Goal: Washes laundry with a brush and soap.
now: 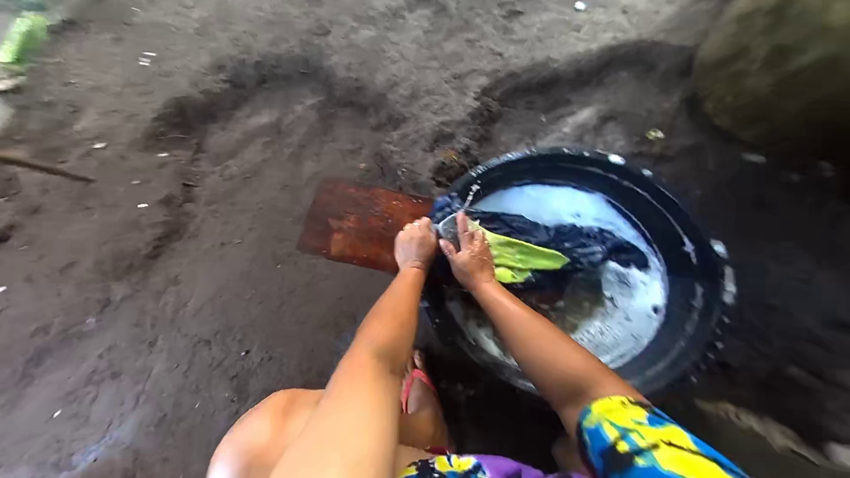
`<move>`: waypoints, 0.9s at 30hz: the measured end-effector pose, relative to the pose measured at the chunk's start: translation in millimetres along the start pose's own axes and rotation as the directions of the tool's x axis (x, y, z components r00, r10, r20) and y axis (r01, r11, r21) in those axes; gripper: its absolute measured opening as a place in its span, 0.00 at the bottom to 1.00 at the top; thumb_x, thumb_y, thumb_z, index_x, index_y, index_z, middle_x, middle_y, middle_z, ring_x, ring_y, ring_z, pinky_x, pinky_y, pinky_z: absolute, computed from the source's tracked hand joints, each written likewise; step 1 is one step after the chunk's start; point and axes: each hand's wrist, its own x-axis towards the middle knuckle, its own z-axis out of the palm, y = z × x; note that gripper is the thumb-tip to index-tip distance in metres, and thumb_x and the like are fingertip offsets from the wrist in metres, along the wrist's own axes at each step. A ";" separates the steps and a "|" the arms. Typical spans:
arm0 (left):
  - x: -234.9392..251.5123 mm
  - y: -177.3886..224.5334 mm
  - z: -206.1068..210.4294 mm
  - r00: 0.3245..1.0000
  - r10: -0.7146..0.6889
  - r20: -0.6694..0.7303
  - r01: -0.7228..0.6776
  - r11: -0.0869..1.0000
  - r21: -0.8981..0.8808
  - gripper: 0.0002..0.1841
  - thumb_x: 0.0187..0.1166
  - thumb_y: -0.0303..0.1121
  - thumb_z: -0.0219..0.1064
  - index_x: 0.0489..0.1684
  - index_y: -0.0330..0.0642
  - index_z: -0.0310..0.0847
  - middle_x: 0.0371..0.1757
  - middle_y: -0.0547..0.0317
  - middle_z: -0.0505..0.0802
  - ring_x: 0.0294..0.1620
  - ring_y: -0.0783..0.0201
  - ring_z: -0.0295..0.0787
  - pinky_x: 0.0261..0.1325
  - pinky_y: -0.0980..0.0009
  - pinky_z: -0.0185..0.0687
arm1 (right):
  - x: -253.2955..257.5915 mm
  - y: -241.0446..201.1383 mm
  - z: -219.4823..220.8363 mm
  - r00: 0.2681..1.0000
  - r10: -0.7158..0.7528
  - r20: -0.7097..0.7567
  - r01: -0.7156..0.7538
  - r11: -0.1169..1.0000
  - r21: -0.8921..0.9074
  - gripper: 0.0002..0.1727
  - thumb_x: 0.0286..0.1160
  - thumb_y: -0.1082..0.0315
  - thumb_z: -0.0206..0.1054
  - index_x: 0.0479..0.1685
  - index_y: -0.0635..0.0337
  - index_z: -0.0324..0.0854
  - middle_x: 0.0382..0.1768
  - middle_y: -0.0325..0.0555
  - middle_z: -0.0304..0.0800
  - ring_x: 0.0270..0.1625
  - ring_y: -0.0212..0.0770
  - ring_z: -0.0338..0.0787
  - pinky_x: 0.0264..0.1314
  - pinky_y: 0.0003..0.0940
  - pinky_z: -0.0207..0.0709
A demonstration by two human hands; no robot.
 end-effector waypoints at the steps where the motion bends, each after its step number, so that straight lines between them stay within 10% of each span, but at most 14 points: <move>1: 1.5 0.5 1.1 1.000 -0.004 0.027 0.004 1.000 0.007 0.21 0.90 0.45 0.54 0.58 0.37 0.86 0.56 0.38 0.93 0.64 0.39 0.90 0.63 0.38 0.82 | -4.3 27.9 3.9 0.999 0.023 0.025 -0.020 0.995 -0.098 0.46 0.83 0.34 0.57 0.98 0.38 0.45 0.79 0.73 0.71 0.75 0.74 0.78 0.70 0.74 0.72; 7: 3.8 7.9 -3.2 0.999 -0.034 0.039 0.033 0.998 0.048 0.22 0.92 0.46 0.52 0.54 0.36 0.85 0.52 0.35 0.93 0.61 0.36 0.90 0.64 0.36 0.80 | -19.6 133.0 -43.1 0.885 0.441 -0.149 -0.457 0.885 -0.090 0.44 0.85 0.37 0.58 0.98 0.40 0.47 0.79 0.75 0.69 0.75 0.76 0.77 0.71 0.72 0.74; 14: -2.2 12.5 -18.7 0.992 -0.064 0.112 0.059 0.997 0.050 0.16 0.88 0.37 0.57 0.58 0.36 0.84 0.53 0.33 0.92 0.62 0.34 0.89 0.61 0.33 0.80 | -19.5 -17.7 5.2 0.989 0.123 0.077 -0.126 0.992 0.029 0.38 0.85 0.39 0.57 0.95 0.27 0.53 0.73 0.69 0.78 0.67 0.69 0.84 0.61 0.67 0.81; 21: -1.2 5.8 -9.5 0.999 0.019 0.043 -0.020 1.000 0.006 0.18 0.90 0.41 0.57 0.59 0.35 0.84 0.55 0.34 0.93 0.63 0.36 0.89 0.68 0.36 0.77 | -14.3 126.6 -53.4 0.834 0.538 -0.123 -0.545 0.838 -0.032 0.39 0.87 0.39 0.54 0.97 0.34 0.50 0.79 0.76 0.69 0.73 0.76 0.78 0.70 0.71 0.75; 25: -9.9 -16.2 6.9 0.904 0.366 -0.221 -0.375 0.927 0.001 0.19 0.84 0.36 0.62 0.70 0.41 0.83 0.71 0.36 0.86 0.75 0.35 0.79 0.74 0.35 0.66 | -9.8 22.1 -28.1 0.930 0.366 -0.033 -0.361 0.926 0.107 0.39 0.89 0.40 0.52 0.98 0.36 0.47 0.77 0.74 0.73 0.70 0.74 0.82 0.67 0.71 0.78; 27: -14.4 -38.9 4.3 0.767 0.641 -0.033 -0.637 0.766 0.082 0.28 0.82 0.44 0.65 0.77 0.37 0.78 0.82 0.39 0.79 0.86 0.40 0.70 0.86 0.38 0.56 | -7.3 -18.0 -7.6 0.968 0.251 0.011 -0.249 0.954 0.166 0.39 0.88 0.39 0.52 0.97 0.32 0.48 0.75 0.71 0.75 0.67 0.70 0.84 0.63 0.69 0.80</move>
